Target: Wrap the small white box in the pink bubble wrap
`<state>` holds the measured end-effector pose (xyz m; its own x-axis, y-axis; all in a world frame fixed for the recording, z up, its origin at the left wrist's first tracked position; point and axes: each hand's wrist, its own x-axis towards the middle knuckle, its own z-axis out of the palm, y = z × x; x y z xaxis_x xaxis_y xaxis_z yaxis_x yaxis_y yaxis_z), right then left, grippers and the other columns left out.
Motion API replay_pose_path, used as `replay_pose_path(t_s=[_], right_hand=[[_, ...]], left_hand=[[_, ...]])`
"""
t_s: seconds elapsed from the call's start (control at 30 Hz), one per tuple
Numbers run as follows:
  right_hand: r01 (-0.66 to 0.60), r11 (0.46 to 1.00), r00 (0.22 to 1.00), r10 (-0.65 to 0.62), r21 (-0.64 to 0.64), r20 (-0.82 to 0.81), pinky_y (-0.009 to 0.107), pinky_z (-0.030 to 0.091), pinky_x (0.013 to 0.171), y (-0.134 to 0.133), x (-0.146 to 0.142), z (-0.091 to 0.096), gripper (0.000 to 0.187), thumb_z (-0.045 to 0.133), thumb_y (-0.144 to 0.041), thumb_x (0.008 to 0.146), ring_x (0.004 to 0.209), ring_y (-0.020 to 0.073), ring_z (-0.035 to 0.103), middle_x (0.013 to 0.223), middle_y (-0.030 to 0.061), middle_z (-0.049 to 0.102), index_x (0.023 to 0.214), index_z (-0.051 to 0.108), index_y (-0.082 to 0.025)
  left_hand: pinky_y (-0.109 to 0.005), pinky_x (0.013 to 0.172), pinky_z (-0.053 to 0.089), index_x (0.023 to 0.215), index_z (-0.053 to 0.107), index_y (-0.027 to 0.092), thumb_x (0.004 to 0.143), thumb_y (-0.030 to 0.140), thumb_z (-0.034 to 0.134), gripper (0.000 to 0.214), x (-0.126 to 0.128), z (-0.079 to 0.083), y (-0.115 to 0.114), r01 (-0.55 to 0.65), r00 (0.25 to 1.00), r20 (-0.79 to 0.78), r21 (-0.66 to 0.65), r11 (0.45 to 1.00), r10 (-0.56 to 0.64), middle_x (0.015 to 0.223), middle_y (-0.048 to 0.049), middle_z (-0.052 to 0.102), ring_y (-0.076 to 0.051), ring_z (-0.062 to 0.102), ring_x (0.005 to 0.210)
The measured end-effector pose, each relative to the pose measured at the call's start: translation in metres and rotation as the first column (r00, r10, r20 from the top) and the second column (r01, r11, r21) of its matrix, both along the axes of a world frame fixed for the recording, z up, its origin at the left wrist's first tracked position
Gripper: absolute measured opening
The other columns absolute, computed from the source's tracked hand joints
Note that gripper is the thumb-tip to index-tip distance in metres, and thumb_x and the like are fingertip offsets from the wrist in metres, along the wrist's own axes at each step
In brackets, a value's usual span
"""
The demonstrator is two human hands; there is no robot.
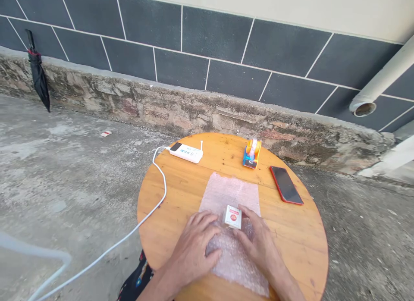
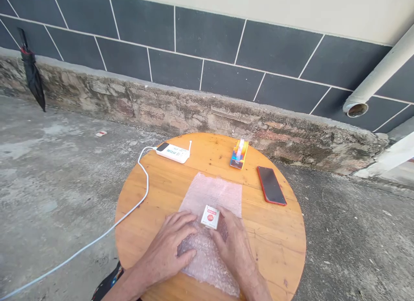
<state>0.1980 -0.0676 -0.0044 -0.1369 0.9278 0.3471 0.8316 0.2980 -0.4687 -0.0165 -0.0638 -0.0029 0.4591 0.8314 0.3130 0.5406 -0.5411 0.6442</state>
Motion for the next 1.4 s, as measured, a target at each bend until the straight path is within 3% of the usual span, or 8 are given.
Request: replay_pose_path(t_s=[0.2, 0.33, 0.47, 0.6, 0.77, 1.07, 1.23, 1.4], right_hand=[[-0.042, 0.996, 0.999, 0.041, 0.083, 0.015, 0.044, 0.048, 0.093, -0.009, 0.006, 0.008, 0.043, 0.055, -0.025, 0.085, 0.115, 0.0265, 0.055, 0.125, 0.0106, 0.056, 0.126, 0.045, -0.022], [-0.012, 0.983, 0.999, 0.005, 0.185, 0.037, 0.037, 0.053, 0.083, -0.038, 0.014, 0.010, 0.025, 0.054, -0.026, 0.086, 0.103, 0.0246, 0.062, 0.111, 0.0084, 0.063, 0.111, 0.055, -0.025], [-0.159, 0.975, 0.982, 0.139, 0.156, 0.131, 0.031, 0.054, 0.072, -0.072, 0.012, 0.002, 0.015, 0.061, -0.021, 0.081, 0.087, 0.0218, 0.065, 0.098, 0.0066, 0.066, 0.095, 0.062, -0.025], [-0.202, 0.968, 0.962, 0.168, 0.148, 0.213, 0.033, 0.053, 0.071, -0.088, 0.001, -0.008, 0.019, 0.065, -0.018, 0.075, 0.085, 0.0225, 0.064, 0.099, 0.0070, 0.067, 0.093, 0.062, -0.024], [-0.204, 0.954, 0.947, 0.134, 0.222, 0.292, 0.034, 0.049, 0.075, -0.087, -0.008, -0.013, 0.021, 0.058, -0.015, 0.080, 0.089, 0.0228, 0.063, 0.105, 0.0081, 0.068, 0.100, 0.062, -0.021], [-0.120, 0.964, 0.968, 0.062, 0.236, 0.242, 0.036, 0.040, 0.082, -0.084, -0.019, -0.019, 0.031, 0.037, -0.002, 0.084, 0.089, 0.0207, 0.060, 0.102, 0.0059, 0.067, 0.095, 0.059, -0.020], [-0.098, 0.981, 0.980, 0.065, 0.169, 0.189, 0.035, 0.039, 0.080, -0.079, -0.021, -0.014, 0.029, 0.034, -0.003, 0.086, 0.082, 0.0195, 0.060, 0.096, 0.0056, 0.066, 0.090, 0.057, -0.021], [-0.107, 0.975, 0.981, 0.071, 0.195, 0.182, 0.035, 0.041, 0.074, -0.066, -0.017, 0.014, 0.024, 0.035, -0.009, 0.088, 0.081, 0.0206, 0.060, 0.093, 0.0076, 0.066, 0.090, 0.056, -0.021]], left_hand=[[-0.046, 0.106, 0.032, 0.094, 0.061, 0.023, 0.065, 0.013, 0.063, 0.031, 0.000, 0.002, -0.002, 0.006, 1.000, -0.004, -0.013, 1.000, -0.007, 0.126, -0.0035, 0.056, -0.027, 0.042, 0.122], [-0.047, 0.106, 0.032, 0.097, 0.060, 0.022, 0.070, 0.014, 0.061, 0.028, -0.002, 0.002, -0.003, 0.030, 0.999, 0.010, 0.006, 1.000, -0.030, 0.127, -0.0049, 0.054, -0.027, 0.041, 0.123], [-0.045, 0.103, 0.035, 0.104, 0.058, 0.021, 0.080, 0.010, 0.048, 0.028, -0.007, -0.004, -0.001, 0.043, 0.997, 0.069, 0.056, 0.998, -0.047, 0.123, -0.0074, 0.055, -0.025, 0.042, 0.121], [-0.041, 0.097, 0.041, 0.098, 0.058, 0.020, 0.085, 0.009, 0.040, 0.024, -0.013, -0.009, 0.000, -0.081, 0.972, 0.226, 0.091, 0.993, 0.059, 0.112, -0.0080, 0.058, -0.022, 0.048, 0.113], [-0.038, 0.090, 0.046, 0.092, 0.059, 0.020, 0.086, 0.010, 0.042, 0.021, -0.014, -0.008, 0.000, -0.214, 0.937, 0.297, 0.081, 0.973, 0.182, 0.106, -0.0075, 0.059, -0.021, 0.051, 0.107], [-0.039, 0.089, 0.046, 0.089, 0.059, 0.020, 0.084, 0.011, 0.045, 0.018, -0.013, -0.010, 0.000, -0.215, 0.940, 0.302, 0.153, 0.964, 0.161, 0.105, -0.0075, 0.059, -0.023, 0.053, 0.105], [-0.047, 0.094, 0.044, 0.097, 0.058, 0.020, 0.077, 0.014, 0.052, 0.022, -0.017, 0.004, -0.007, -0.085, 0.966, 0.255, 0.199, 0.976, 0.032, 0.115, -0.0103, 0.056, -0.027, 0.049, 0.112], [-0.057, 0.099, 0.036, 0.109, 0.055, 0.022, 0.068, 0.024, 0.062, 0.042, -0.016, 0.015, -0.015, 0.030, 0.990, 0.125, 0.281, 0.959, -0.067, 0.128, -0.0112, 0.050, -0.035, 0.041, 0.122]])
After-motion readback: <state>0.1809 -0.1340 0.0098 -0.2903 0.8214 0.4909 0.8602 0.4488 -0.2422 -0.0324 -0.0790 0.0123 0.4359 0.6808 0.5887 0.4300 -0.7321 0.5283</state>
